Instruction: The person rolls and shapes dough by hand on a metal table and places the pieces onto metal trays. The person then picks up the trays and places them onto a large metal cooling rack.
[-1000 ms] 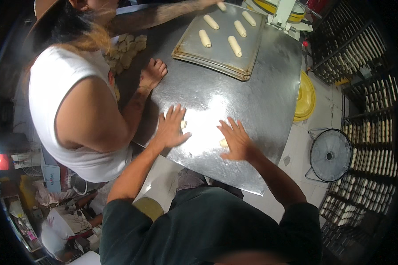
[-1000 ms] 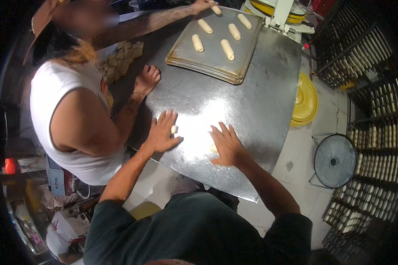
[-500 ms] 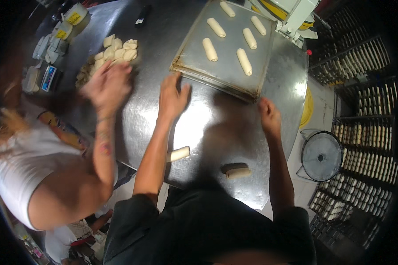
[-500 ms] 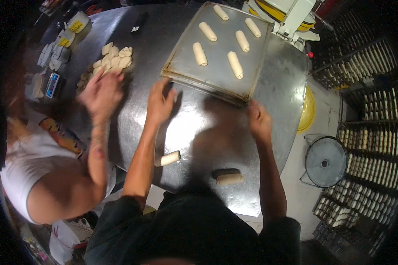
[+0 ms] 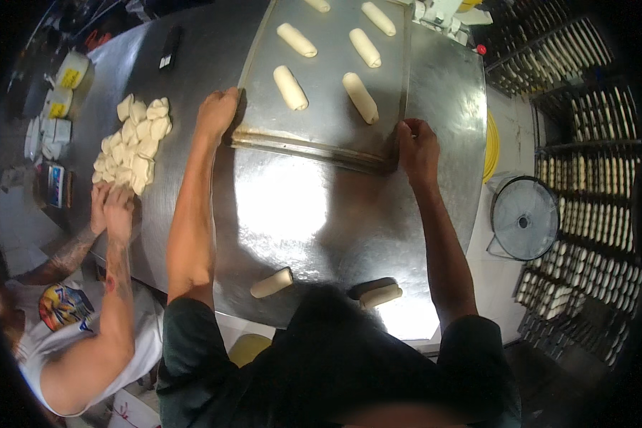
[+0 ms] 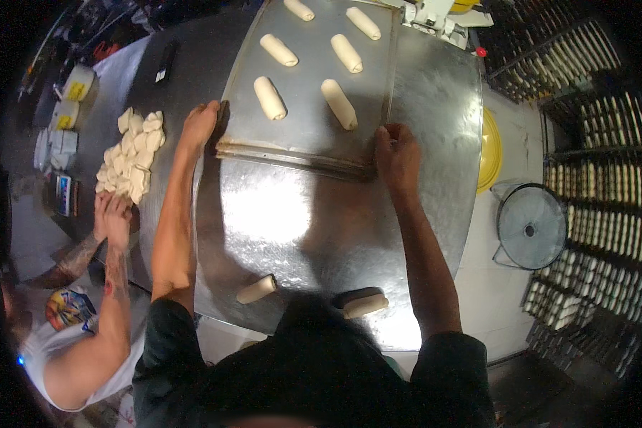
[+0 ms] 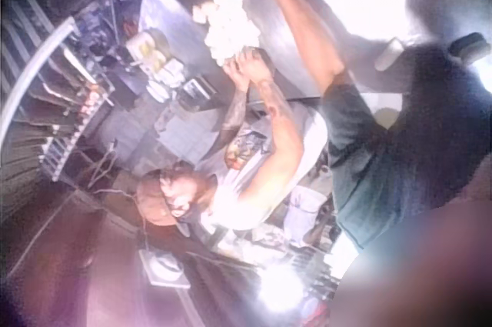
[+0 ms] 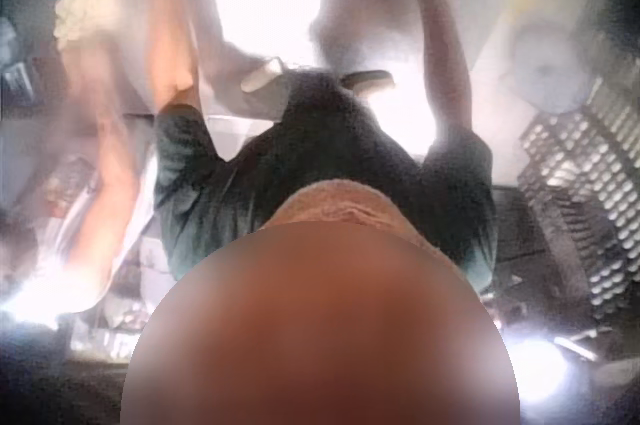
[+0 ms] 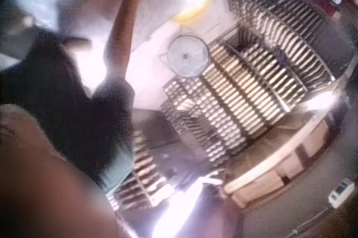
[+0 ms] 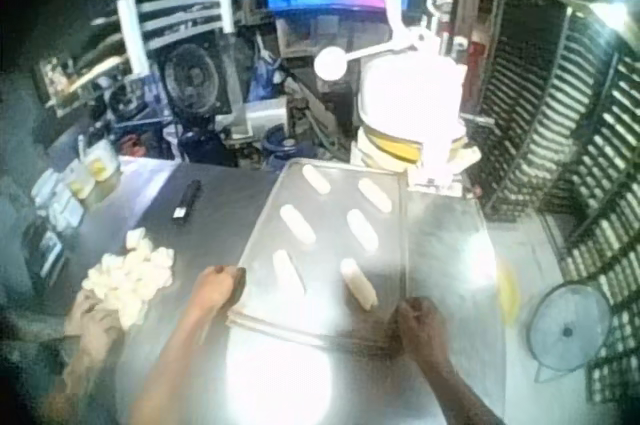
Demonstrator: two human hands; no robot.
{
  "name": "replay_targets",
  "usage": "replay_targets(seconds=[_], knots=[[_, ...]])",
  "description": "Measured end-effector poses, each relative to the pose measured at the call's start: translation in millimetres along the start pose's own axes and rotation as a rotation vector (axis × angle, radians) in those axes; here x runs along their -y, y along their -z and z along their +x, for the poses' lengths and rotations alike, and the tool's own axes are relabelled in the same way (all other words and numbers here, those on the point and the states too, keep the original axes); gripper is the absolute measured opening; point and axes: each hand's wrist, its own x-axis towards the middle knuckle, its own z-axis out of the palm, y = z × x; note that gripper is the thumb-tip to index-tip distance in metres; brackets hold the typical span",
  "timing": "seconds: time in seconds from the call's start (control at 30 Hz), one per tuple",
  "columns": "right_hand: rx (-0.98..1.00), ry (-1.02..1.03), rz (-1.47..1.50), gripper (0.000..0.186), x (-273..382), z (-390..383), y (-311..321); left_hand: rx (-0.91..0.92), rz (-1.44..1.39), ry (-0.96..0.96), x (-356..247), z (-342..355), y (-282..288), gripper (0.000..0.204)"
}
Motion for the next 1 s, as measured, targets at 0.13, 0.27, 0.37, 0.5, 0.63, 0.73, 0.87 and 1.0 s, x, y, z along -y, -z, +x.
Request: replay_targets(seconds=[0.13, 0.27, 0.37, 0.5, 0.63, 0.73, 0.87, 1.0], knots=[[0.033, -0.178, 0.002, 0.044, -9, 27, 7, 0.104, 0.004, 0.021, -13, -3, -4, 0.060], [0.098, -0.173, 0.082, 0.055, -16, 44, -2, 0.040, 0.067, -0.088, -17, -11, -6, 0.057], [-0.030, -0.017, 0.096, 0.056, -41, 49, -8, 0.100, -0.092, -0.045, -21, -18, -16, 0.054], [0.006, -0.040, 0.160, 0.055, -46, 46, 35, 0.044, -0.009, -0.194, -20, -37, -17, 0.047], [-0.002, -0.101, 0.033, 0.048, -108, 24, 100, -0.032, 0.030, -0.356, -5, -48, -23, 0.040], [0.019, -0.073, 0.153, 0.039, -177, 1, 158, -0.087, 0.048, -0.460, 4, -55, -29, 0.039], [-0.029, -0.175, -0.001, 0.039, -194, -22, 224, -0.111, 0.133, -0.539, -5, -74, -34, 0.042], [-0.059, -0.098, -0.048, 0.041, -244, -33, 234, -0.084, 0.164, -0.541, -6, -78, -34, 0.044]])
